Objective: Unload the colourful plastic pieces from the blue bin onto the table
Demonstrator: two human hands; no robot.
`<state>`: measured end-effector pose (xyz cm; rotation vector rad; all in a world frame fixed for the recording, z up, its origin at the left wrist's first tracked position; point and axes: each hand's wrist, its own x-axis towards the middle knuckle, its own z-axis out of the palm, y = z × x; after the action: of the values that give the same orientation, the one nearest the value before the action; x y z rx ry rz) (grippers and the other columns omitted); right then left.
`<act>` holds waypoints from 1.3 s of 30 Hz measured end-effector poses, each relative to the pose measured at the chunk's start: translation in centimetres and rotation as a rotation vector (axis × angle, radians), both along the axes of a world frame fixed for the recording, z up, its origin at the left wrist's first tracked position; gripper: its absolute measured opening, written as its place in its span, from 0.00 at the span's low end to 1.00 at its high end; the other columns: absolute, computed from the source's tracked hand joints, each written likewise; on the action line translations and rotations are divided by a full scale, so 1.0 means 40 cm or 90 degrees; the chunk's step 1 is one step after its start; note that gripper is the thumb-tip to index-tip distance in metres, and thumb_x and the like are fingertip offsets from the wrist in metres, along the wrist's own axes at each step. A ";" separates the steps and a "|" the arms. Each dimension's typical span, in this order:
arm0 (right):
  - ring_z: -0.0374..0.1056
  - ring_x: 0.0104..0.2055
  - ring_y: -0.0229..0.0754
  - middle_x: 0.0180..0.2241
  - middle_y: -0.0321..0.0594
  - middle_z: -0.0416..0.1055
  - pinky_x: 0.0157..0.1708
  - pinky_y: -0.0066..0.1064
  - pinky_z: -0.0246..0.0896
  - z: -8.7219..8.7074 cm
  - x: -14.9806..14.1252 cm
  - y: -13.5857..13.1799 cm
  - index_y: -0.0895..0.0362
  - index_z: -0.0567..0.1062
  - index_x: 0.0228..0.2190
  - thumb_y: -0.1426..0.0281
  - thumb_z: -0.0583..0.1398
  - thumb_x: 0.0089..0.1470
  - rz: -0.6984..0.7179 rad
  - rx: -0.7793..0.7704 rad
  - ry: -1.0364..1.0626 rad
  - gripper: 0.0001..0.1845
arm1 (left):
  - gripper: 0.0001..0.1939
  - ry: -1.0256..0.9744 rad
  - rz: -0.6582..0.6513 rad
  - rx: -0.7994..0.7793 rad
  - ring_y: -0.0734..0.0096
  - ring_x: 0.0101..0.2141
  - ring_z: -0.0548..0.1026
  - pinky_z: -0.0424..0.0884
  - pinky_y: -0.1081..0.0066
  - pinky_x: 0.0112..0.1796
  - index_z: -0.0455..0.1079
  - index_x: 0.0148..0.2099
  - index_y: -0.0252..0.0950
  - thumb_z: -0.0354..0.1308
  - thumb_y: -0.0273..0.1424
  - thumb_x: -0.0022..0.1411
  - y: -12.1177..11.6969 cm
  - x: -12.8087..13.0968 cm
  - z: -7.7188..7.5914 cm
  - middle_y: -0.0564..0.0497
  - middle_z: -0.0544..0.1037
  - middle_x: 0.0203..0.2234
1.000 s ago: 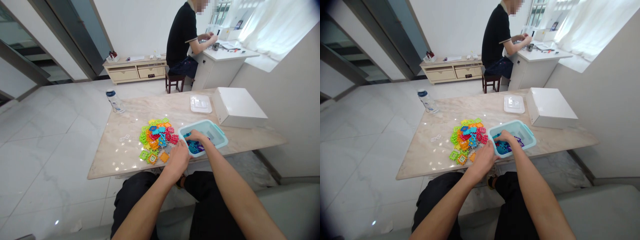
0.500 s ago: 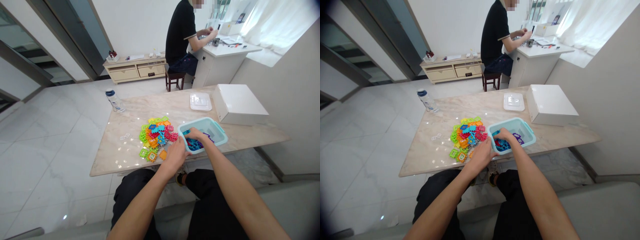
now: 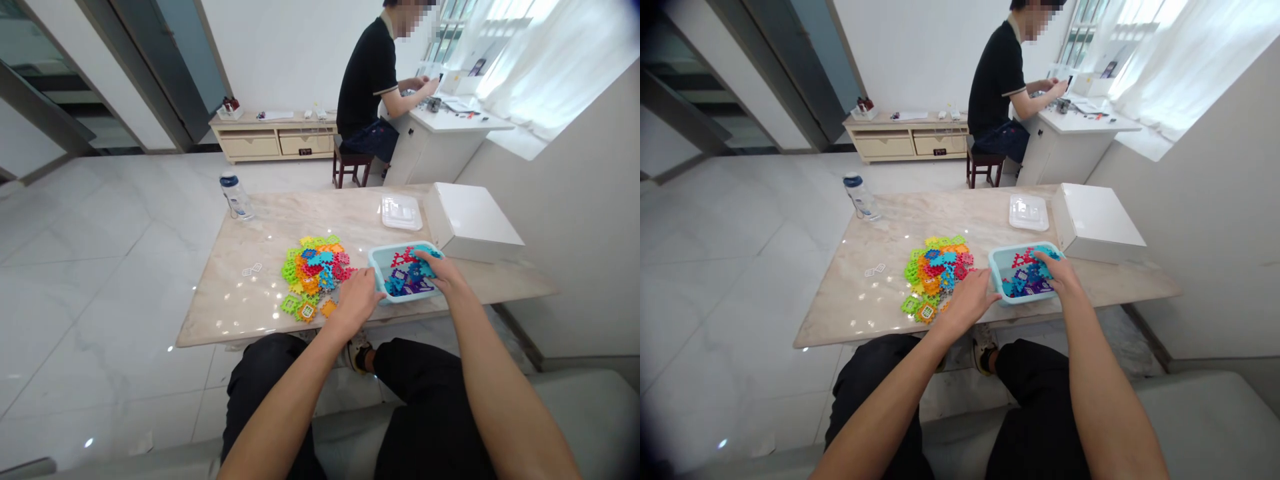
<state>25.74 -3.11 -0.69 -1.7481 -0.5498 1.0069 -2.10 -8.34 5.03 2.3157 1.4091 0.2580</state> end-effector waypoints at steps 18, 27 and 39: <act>0.76 0.32 0.42 0.33 0.40 0.82 0.27 0.28 0.73 0.079 -0.461 0.115 0.55 0.77 0.38 0.58 0.73 0.51 0.199 0.079 0.116 0.18 | 0.26 -0.008 0.207 0.026 0.50 0.63 0.78 0.74 0.59 0.58 0.65 0.72 0.36 0.56 0.39 0.79 0.022 -0.417 -0.033 0.38 0.78 0.65; 0.81 0.36 0.46 0.35 0.42 0.84 0.35 0.34 0.80 -0.016 -0.657 0.166 0.55 0.77 0.38 0.61 0.71 0.53 0.218 0.042 0.091 0.14 | 0.25 0.056 0.223 -0.003 0.48 0.62 0.77 0.74 0.59 0.57 0.66 0.71 0.35 0.56 0.39 0.78 0.012 -0.520 -0.068 0.37 0.80 0.63; 0.79 0.44 0.49 0.38 0.41 0.84 0.44 0.33 0.74 -0.093 -0.724 0.201 0.58 0.82 0.36 0.63 0.70 0.48 0.316 0.055 -0.188 0.14 | 0.23 0.036 0.190 -0.015 0.49 0.63 0.77 0.74 0.58 0.57 0.68 0.70 0.36 0.56 0.38 0.78 0.025 -0.490 -0.075 0.39 0.80 0.63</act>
<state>-3.24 4.95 -4.41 -1.7304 -1.2417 1.0407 -21.69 -7.32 2.01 2.1031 1.7763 0.2622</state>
